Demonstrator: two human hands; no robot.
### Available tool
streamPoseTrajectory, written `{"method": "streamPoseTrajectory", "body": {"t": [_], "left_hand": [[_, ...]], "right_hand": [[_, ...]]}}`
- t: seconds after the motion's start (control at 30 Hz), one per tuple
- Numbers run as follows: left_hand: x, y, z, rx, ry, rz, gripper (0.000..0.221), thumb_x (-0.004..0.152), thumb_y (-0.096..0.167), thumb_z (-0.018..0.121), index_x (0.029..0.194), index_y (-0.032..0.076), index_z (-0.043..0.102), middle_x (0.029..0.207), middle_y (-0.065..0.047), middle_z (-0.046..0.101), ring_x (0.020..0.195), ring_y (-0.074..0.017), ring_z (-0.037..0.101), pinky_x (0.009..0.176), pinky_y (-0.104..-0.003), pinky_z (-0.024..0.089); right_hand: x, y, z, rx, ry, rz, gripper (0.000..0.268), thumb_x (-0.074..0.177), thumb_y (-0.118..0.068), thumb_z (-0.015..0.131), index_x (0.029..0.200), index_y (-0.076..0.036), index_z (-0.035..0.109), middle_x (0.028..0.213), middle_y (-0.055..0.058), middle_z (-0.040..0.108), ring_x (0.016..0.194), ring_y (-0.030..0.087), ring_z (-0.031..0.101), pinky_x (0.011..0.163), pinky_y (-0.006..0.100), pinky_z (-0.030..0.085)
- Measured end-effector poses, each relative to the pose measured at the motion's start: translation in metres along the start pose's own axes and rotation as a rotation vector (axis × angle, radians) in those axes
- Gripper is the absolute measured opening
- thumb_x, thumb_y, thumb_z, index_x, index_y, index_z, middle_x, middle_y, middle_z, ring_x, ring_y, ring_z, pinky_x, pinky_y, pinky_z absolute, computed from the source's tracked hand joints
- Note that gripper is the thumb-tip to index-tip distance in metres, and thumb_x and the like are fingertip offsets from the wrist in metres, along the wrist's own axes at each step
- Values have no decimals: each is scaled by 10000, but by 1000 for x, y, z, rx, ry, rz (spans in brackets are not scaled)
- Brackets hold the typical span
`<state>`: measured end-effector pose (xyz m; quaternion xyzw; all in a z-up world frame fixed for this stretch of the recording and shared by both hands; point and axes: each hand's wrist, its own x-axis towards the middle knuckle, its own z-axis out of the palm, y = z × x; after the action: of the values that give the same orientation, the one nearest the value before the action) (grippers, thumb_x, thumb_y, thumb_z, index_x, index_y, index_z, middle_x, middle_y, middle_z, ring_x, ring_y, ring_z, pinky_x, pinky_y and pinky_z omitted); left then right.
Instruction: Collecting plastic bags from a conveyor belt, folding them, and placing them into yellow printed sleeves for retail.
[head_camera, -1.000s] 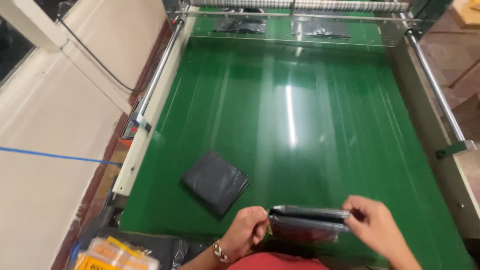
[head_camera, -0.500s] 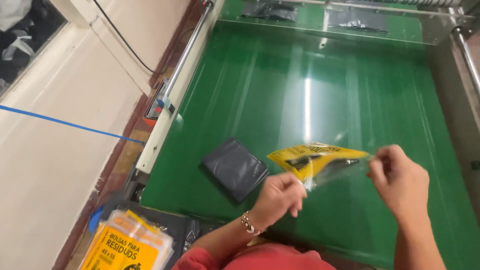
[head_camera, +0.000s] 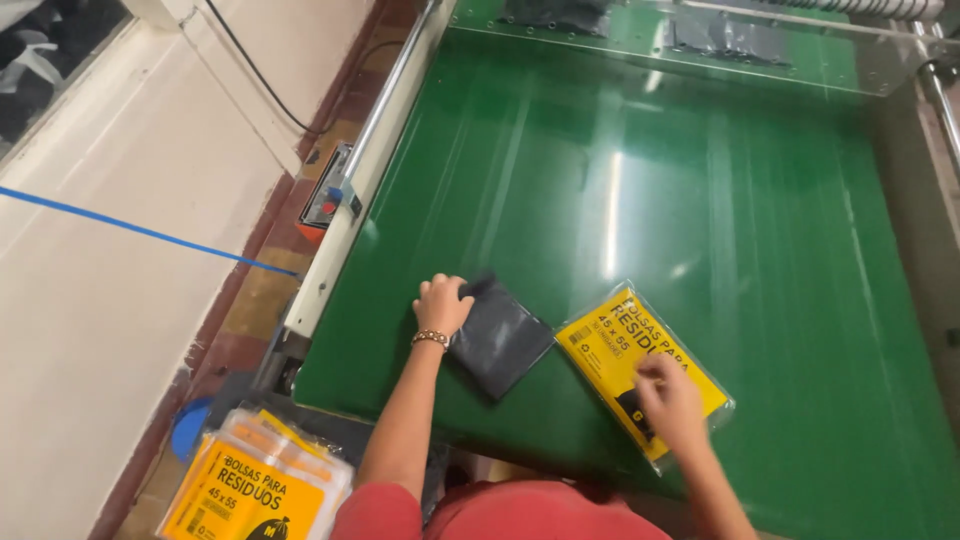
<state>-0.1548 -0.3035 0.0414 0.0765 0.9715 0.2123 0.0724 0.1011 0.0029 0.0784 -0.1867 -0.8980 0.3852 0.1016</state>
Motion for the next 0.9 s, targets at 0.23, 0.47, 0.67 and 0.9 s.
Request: {"method": "streamPoseTrajectory", "body": {"t": [0.23,0.47,0.67,0.9], "left_hand": [[-130,26,-96,-643,403,570,347,595,182,910,898,233,750,823,29,569,881,-240,581,793,-362,544],[-248,-110,-80,-555,509,183,120,880,223,731,968,164,674,887,-27,648,865,-268,642,775,-385,542],[-319,-297,15,91,-48,-290,61,853,143,621,868,180,667,872,-49,682,912,-307,659,720,-453,559],[-343,-363,35,169,-212,-415,404,837,380,782,1151,192,612,1170,-13,632,1071,-280,521,752,-421,547]], "right_hand": [[32,-128,55,-131,-110,-577,845,719,-248,818,1429,29,454,1151,280,626,1085,477,596,936,575,468],[25,-112,132,-241,-397,-311,334,902,-405,708,997,-118,567,695,252,642,765,497,651,641,534,482],[15,-83,151,-51,-500,-33,317,975,-245,646,1199,-21,628,1020,252,694,977,376,622,821,485,474],[10,-90,146,-57,-454,8,318,973,-243,631,1203,-26,665,1044,101,680,973,191,561,831,361,424]]}}
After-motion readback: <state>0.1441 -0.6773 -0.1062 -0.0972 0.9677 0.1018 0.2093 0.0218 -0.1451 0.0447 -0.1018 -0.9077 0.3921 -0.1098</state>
